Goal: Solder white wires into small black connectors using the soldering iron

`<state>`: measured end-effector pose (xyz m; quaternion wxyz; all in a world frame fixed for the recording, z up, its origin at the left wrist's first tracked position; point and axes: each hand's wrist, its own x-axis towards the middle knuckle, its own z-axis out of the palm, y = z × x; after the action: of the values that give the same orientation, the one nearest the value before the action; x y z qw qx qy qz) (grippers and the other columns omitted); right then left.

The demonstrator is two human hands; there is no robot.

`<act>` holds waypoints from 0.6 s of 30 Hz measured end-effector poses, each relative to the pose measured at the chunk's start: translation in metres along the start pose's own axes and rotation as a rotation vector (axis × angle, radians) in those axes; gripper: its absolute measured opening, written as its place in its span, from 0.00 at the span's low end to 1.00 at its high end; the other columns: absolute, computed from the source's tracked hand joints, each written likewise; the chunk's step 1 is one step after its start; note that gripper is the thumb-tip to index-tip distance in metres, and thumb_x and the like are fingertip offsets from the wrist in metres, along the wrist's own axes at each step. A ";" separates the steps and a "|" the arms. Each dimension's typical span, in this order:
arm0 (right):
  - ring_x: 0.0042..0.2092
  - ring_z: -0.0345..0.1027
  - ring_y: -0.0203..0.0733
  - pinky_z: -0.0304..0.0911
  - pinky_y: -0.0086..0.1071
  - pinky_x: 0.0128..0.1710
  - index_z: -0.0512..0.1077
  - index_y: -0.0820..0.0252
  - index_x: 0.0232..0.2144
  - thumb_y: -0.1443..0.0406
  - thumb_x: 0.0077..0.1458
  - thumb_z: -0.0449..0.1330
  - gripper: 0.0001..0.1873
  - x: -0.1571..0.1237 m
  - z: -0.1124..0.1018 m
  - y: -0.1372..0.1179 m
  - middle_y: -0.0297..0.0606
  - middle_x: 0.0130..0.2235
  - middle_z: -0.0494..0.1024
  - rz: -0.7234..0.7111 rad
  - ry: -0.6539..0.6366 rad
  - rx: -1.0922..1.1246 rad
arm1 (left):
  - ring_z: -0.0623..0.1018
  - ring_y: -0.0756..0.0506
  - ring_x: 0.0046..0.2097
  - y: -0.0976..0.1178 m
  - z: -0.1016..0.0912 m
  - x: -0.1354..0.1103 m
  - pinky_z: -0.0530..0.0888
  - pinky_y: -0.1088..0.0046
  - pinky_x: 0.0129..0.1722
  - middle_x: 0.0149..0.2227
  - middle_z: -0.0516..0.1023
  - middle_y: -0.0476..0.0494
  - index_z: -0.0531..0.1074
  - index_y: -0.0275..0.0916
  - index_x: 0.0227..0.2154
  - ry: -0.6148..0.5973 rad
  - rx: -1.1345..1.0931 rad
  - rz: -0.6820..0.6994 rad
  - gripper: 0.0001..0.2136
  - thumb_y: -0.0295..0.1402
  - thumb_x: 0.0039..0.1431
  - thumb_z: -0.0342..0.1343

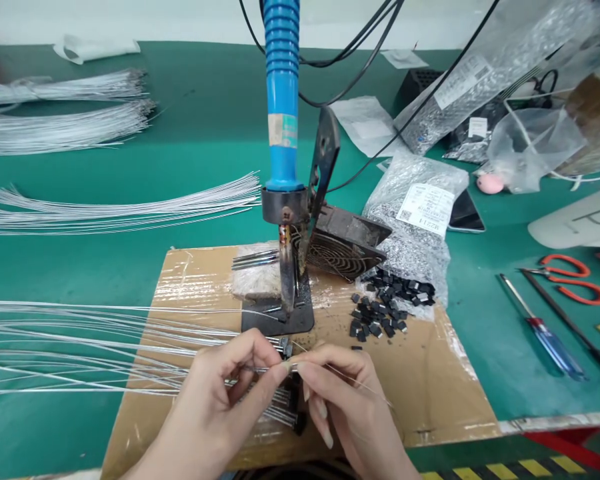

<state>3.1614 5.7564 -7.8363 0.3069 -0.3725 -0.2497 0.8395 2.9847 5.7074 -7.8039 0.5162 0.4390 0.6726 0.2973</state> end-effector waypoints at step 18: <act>0.15 0.55 0.21 0.50 0.17 0.13 0.86 0.61 0.34 0.56 0.56 0.73 0.13 0.003 0.007 0.010 0.28 0.21 0.68 -0.017 0.017 0.133 | 0.68 0.50 0.26 -0.005 0.011 0.000 0.67 0.77 0.26 0.24 0.72 0.52 0.75 0.41 0.31 0.216 0.132 0.182 0.12 0.38 0.70 0.55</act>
<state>3.1507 5.7503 -7.8399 0.3403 -0.3564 -0.1939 0.8483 2.9934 5.7045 -7.8114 0.3817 0.4965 0.6999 0.3434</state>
